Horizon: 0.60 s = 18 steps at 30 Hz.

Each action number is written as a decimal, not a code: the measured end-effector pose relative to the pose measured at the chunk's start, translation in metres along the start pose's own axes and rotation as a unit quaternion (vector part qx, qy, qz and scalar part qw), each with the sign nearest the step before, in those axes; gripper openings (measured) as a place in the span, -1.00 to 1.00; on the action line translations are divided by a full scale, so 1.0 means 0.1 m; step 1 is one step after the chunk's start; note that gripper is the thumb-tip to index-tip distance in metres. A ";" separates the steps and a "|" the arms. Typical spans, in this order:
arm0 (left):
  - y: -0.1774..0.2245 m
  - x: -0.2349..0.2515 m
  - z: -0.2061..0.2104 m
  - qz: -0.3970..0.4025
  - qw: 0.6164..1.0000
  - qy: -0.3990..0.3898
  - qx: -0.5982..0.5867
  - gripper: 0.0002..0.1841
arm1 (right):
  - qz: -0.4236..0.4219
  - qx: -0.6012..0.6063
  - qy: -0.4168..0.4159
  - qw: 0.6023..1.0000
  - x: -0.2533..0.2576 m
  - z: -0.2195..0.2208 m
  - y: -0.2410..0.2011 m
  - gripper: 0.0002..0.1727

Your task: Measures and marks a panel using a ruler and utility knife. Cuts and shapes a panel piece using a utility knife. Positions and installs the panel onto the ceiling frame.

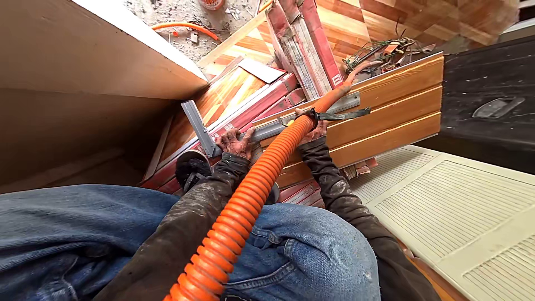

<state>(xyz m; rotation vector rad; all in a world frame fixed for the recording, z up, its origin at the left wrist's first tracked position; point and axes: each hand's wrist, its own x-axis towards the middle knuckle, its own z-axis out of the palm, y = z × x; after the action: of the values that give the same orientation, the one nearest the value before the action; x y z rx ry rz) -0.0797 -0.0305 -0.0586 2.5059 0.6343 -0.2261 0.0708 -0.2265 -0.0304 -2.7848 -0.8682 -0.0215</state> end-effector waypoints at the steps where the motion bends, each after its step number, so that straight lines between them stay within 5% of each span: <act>1: 0.04 -0.07 -0.07 0.023 0.998 0.058 -0.006 -0.46 | 0.003 0.012 -0.048 0.999 0.01 0.01 0.03 -0.30; 4: 0.14 -0.10 -0.20 0.029 0.994 0.109 -0.012 -0.55 | -0.001 0.039 -0.096 0.995 0.03 0.03 0.06 -0.41; 8: 0.05 -0.08 -0.12 0.036 0.996 0.077 -0.002 -0.51 | 0.004 -0.003 0.009 1.000 -0.04 0.09 0.03 -0.29; 12: -0.09 -0.08 0.09 0.037 0.997 0.069 -0.003 -0.52 | -0.010 0.007 0.059 0.998 -0.01 -0.06 -0.06 -0.38; 18: 0.26 -0.12 -0.08 0.076 0.980 0.182 -0.038 -0.64 | -0.014 0.020 -0.067 0.997 -0.03 0.11 0.13 -0.36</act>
<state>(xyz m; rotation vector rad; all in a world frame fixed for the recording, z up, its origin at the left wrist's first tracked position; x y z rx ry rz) -0.0774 -0.0498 -0.0364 2.5258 0.5732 0.3152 0.0749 -0.2365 -0.0440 -2.7621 -0.9278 0.1775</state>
